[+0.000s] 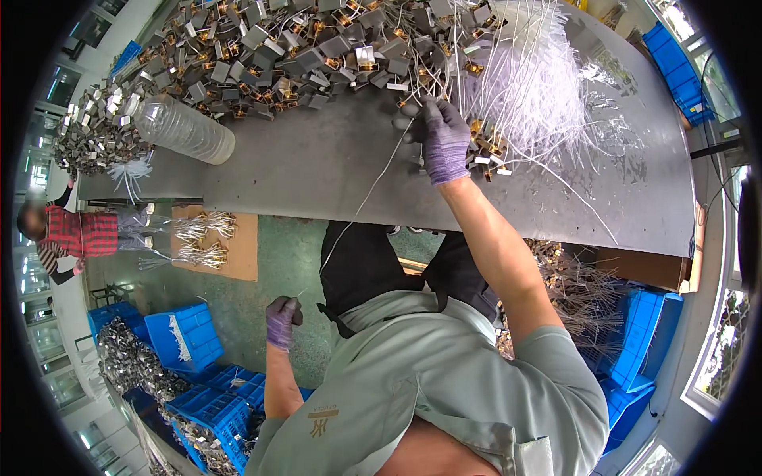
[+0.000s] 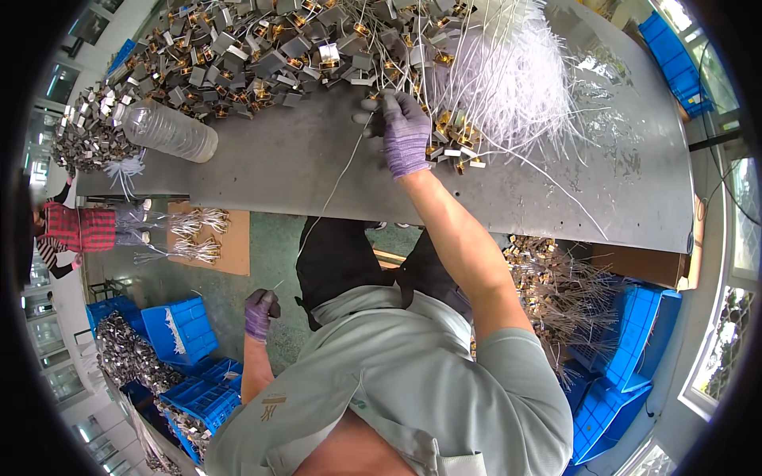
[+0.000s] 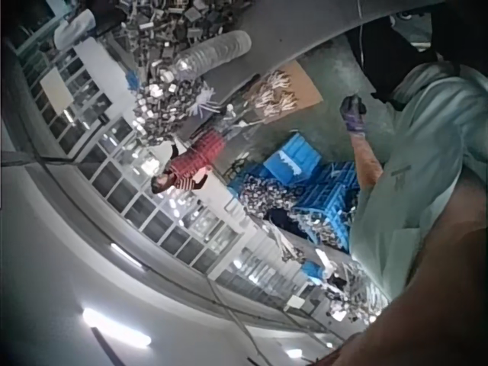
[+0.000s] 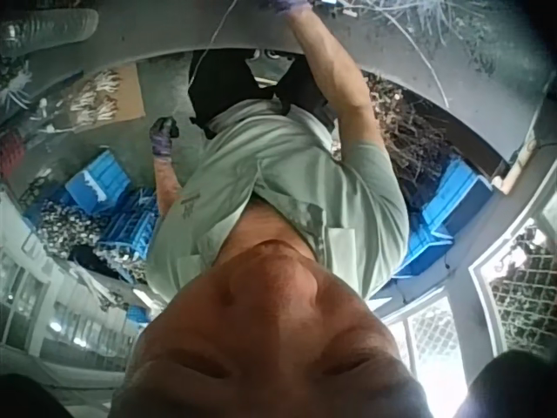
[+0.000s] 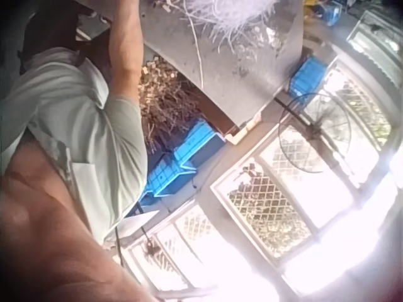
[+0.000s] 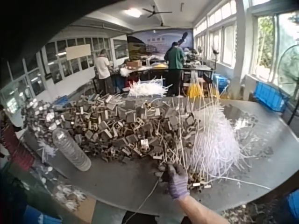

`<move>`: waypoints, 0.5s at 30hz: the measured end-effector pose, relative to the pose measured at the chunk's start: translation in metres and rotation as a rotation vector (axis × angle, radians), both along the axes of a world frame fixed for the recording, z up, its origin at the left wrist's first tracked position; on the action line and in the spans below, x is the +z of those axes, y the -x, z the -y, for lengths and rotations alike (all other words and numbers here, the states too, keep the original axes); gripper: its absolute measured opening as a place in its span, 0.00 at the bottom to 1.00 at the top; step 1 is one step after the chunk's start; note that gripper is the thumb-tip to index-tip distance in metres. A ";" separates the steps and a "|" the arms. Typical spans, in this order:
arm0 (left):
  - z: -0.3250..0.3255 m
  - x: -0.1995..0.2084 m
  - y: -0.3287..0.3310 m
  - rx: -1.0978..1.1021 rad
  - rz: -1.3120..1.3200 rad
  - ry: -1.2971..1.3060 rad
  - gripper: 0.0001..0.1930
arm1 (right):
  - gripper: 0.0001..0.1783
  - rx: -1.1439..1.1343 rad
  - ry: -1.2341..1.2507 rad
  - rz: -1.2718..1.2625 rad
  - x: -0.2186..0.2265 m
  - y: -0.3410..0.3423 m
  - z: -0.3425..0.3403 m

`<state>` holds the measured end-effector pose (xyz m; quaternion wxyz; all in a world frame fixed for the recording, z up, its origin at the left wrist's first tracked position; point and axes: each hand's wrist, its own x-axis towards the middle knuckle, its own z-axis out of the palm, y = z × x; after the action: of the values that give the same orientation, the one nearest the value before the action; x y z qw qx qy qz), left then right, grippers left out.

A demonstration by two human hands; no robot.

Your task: The person is sorting and assembling small electronic components with long attached wires at a workbench.

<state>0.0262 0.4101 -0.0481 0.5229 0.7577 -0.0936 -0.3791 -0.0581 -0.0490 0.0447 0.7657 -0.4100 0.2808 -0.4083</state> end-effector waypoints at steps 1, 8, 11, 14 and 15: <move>0.000 -0.001 -0.003 0.004 0.011 0.003 0.17 | 0.16 -0.003 0.000 -0.002 -0.001 0.001 0.000; 0.052 0.011 -0.007 -0.045 -0.097 0.267 0.17 | 0.13 0.431 0.053 -0.208 0.005 0.021 -0.024; 0.105 0.035 0.005 -0.114 -0.104 0.204 0.17 | 0.13 0.666 0.293 -0.256 0.011 0.029 -0.043; 0.141 0.050 0.016 -0.140 -0.012 0.183 0.16 | 0.12 0.435 0.232 -0.238 0.041 0.043 -0.011; 0.151 0.053 0.018 -0.147 0.008 0.309 0.15 | 0.12 0.398 0.238 -0.222 0.045 0.047 -0.002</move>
<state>0.0082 0.2594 0.0050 0.6039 0.6608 -0.2079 -0.3943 -0.1051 -0.0466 0.0893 0.7418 -0.5867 0.2268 -0.2326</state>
